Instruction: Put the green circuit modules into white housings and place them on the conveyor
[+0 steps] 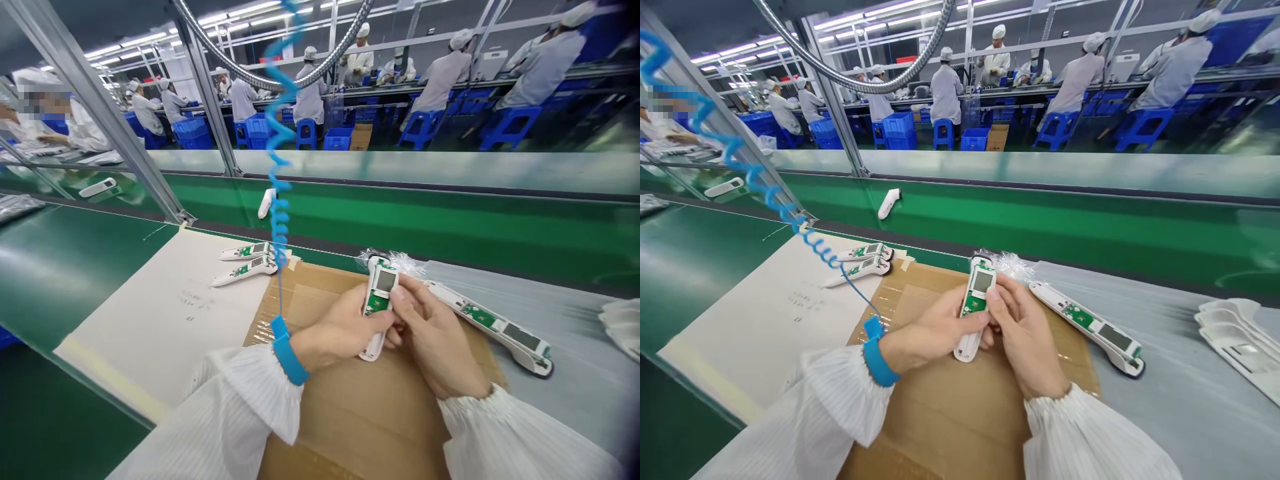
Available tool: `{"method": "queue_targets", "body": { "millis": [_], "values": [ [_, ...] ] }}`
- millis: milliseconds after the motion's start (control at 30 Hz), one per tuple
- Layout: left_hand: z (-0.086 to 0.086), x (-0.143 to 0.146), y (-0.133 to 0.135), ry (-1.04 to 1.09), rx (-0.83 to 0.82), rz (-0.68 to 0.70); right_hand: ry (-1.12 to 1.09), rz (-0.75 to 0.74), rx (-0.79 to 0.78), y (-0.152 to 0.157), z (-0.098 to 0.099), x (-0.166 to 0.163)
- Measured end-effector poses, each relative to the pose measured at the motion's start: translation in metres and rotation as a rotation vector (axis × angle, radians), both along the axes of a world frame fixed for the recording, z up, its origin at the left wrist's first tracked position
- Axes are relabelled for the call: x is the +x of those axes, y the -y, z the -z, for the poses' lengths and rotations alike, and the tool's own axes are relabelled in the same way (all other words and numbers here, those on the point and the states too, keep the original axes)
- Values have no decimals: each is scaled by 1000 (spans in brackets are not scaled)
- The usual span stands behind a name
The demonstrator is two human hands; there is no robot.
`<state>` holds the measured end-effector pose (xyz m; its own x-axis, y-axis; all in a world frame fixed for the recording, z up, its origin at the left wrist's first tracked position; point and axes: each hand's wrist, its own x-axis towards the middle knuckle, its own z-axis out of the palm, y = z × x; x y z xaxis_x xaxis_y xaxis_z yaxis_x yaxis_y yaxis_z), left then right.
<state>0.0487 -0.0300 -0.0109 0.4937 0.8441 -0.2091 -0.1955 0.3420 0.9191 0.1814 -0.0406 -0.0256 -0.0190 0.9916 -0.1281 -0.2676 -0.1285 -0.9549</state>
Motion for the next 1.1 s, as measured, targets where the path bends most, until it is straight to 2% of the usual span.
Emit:
{"method": "queue_targets", "body": {
  "millis": [100, 300, 467, 633, 733, 800, 900, 933, 1000, 1100],
  "values": [
    [2, -6, 2, 15, 6, 14, 22, -20, 31, 2, -2, -2],
    [0, -10, 1, 135, -76, 68, 34, 10, -39, 3, -5, -2],
    [0, -9, 4, 189, -81, 99, 128, 71, 16, 0, -2, -2],
    [7, -12, -1, 64, -26, -81, 309, 49, 126, 2, -10, 11],
    [10, -15, -6, 2, -8, -154, 562, 199, 121, 10, -19, 57],
    [10, -16, -7, 12, -5, -159, 788, 371, 83, 15, -23, 107],
    [4, -16, -4, 5, -1, -111, 1222, 599, -73, 20, -18, 192],
    [3, -16, -2, 5, -1, -91, 1348, 616, -115, 21, -14, 218],
    [0, -15, -1, 14, -1, -66, 1452, 626, -150, 23, -5, 256],
    [-1, -15, 0, 37, -7, -49, 1454, 600, -143, 25, 6, 281]
  ]
}}
